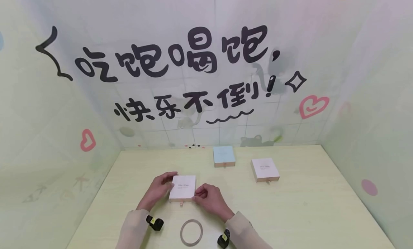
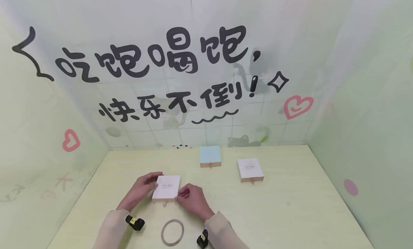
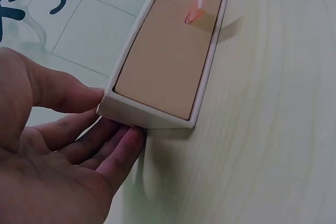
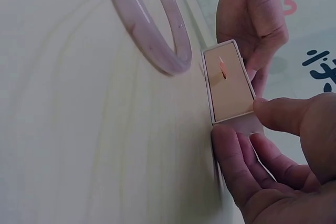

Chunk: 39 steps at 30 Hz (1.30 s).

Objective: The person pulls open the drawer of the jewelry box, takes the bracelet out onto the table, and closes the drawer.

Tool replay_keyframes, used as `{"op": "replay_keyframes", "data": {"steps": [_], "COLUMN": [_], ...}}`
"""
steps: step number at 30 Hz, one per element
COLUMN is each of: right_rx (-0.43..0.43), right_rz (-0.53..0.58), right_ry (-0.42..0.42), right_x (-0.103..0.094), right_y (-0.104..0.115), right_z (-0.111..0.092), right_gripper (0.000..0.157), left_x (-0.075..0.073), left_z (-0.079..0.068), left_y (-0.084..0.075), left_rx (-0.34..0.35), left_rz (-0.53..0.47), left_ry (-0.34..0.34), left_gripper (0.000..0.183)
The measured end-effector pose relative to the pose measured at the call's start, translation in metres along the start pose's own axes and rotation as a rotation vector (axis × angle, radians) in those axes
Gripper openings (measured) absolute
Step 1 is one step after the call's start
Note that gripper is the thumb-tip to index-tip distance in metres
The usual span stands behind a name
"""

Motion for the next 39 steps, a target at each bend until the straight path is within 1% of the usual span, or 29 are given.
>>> {"op": "replay_keyframes", "data": {"steps": [3,7,10,13,16,20,24,29,34,39], "right_rx": [-0.007,-0.032,-0.052,-0.08,-0.125,-0.172,-0.199,-0.192,-0.176,-0.169], "right_rz": [-0.011,-0.019,-0.032,-0.065,-0.119,-0.209,-0.267,-0.271,-0.287,-0.256], "right_ry": [0.016,0.058,0.081,0.093,0.105,0.103,0.068,0.015,-0.042,-0.119], "right_x": [0.001,0.005,0.004,-0.001,-0.009,-0.023,-0.041,-0.063,-0.083,-0.1], "right_y": [0.001,0.005,0.008,0.011,0.015,0.021,0.025,0.027,0.027,0.026], "right_z": [0.001,0.004,0.006,0.007,0.009,0.01,0.012,0.017,0.025,0.032], "right_gripper": [0.018,0.022,0.027,0.031,0.036,0.042,0.046,0.049,0.055,0.059], "left_x": [-0.002,-0.01,-0.014,-0.014,-0.015,-0.015,-0.018,-0.018,-0.013,-0.005], "left_z": [0.001,-0.001,-0.002,-0.002,-0.001,0.0,0.007,0.02,0.036,0.053], "left_y": [-0.001,0.004,0.006,0.006,0.005,0.001,-0.009,-0.027,-0.048,-0.066], "left_rx": [0.008,-0.011,-0.025,-0.014,-0.011,0.004,0.023,0.044,0.076,0.102], "left_rz": [0.019,0.048,0.045,0.046,0.053,0.097,0.134,0.156,0.158,0.125], "left_ry": [0.01,-0.016,-0.025,-0.006,-0.004,-0.008,-0.015,-0.01,0.016,0.054], "left_gripper": [0.051,0.053,0.054,0.056,0.056,0.054,0.051,0.057,0.063,0.067]}}
Point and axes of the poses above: each hand's wrist, its own z-axis towards the middle knuckle, its own x-axis out of the palm, y = z × x, the point moved 7 cm from there along z, towards the middle knuckle, and after that the axes turned 11 degrees about z, right-handed, at the moved point
